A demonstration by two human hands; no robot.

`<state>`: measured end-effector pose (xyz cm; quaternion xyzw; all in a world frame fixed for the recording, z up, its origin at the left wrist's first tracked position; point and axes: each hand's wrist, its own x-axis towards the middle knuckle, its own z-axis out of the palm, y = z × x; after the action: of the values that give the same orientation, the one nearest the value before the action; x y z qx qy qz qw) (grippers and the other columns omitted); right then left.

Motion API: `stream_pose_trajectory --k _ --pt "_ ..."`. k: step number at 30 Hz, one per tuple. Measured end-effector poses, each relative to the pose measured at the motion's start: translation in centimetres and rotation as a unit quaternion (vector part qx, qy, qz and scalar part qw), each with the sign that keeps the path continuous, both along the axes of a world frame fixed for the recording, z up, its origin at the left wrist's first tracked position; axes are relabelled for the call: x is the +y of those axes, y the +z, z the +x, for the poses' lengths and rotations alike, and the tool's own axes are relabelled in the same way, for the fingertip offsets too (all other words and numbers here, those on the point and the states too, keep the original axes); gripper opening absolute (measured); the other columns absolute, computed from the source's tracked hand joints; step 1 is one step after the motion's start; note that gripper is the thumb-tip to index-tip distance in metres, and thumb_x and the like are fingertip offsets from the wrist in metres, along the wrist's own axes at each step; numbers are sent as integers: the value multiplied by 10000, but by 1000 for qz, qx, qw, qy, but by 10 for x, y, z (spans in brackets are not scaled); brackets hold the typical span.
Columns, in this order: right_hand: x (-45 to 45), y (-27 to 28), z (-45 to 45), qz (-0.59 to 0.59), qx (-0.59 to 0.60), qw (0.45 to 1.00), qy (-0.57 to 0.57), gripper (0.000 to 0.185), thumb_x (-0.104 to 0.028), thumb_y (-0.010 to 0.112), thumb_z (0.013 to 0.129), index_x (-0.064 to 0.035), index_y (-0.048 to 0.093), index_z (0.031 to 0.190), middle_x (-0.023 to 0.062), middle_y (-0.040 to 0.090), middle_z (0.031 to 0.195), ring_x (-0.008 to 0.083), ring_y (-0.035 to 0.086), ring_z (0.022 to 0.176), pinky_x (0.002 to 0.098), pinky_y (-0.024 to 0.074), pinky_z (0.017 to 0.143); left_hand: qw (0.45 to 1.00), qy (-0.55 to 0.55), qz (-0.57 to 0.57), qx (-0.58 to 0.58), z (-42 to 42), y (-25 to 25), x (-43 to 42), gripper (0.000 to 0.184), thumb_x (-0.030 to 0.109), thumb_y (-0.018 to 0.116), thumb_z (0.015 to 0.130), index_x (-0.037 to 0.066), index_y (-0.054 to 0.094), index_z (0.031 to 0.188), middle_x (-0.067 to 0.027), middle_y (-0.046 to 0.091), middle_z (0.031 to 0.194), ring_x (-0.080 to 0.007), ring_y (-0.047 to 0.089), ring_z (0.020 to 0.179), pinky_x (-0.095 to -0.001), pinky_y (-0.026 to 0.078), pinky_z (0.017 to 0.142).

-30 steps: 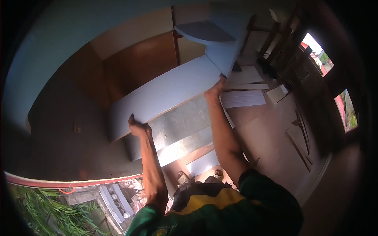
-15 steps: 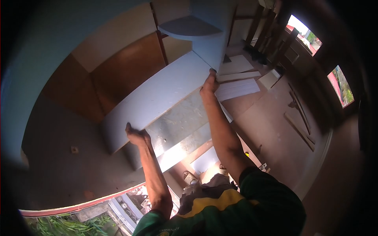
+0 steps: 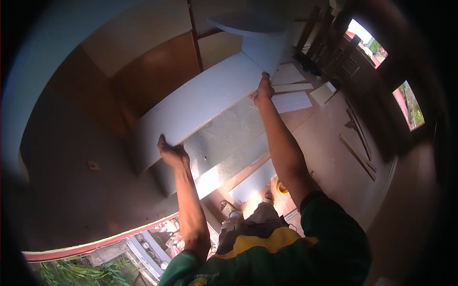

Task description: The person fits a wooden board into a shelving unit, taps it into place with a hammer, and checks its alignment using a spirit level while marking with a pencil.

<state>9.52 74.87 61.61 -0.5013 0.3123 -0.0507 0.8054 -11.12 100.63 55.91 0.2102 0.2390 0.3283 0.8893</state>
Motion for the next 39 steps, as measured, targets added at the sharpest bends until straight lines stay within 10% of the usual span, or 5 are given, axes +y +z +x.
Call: stream_pose_trajectory --k 11,17,21,26,39 --pt "-123 -41 -96 -244 -119 898 347 773 -588 489 929 81 419 1309 220 603 1207 272 643 1048 412 499 858 979 -171 99 45 -28 -43 24 364 294 596 923 65 559 1203 -170 612 1169 -406 632 1029 -482 560 849" --pt "-266 -177 -286 -287 252 877 291 471 -446 604 915 -30 593 1137 132 692 997 216 700 873 341 548 710 970 -189 145 53 -49 -55 -5 547 295 652 912 -10 457 1322 -194 615 1188 -375 645 1029 -473 566 851" --pt "-386 -271 -479 -333 408 796 298 366 -366 655 878 -16 557 836 86 630 742 159 641 577 274 484 434 559 -168 765 271 -81 -104 -51 1001 398 862 688 -57 348 1415 -262 516 1331 -394 500 1248 -504 413 1048" --pt "-421 -253 -635 -343 614 633 324 345 -318 625 901 -2 532 800 108 609 725 177 644 577 316 506 424 287 -192 893 288 -85 -155 -77 1010 487 762 725 155 241 1524 -144 273 1557 -363 232 1439 -633 209 1109" --pt "-376 -319 -642 -128 497 840 176 322 -321 607 947 -3 579 907 88 621 737 177 661 626 291 493 450 264 61 914 301 -51 -199 -86 604 559 521 917 213 490 1411 -65 540 1384 -295 467 1274 -531 299 997"
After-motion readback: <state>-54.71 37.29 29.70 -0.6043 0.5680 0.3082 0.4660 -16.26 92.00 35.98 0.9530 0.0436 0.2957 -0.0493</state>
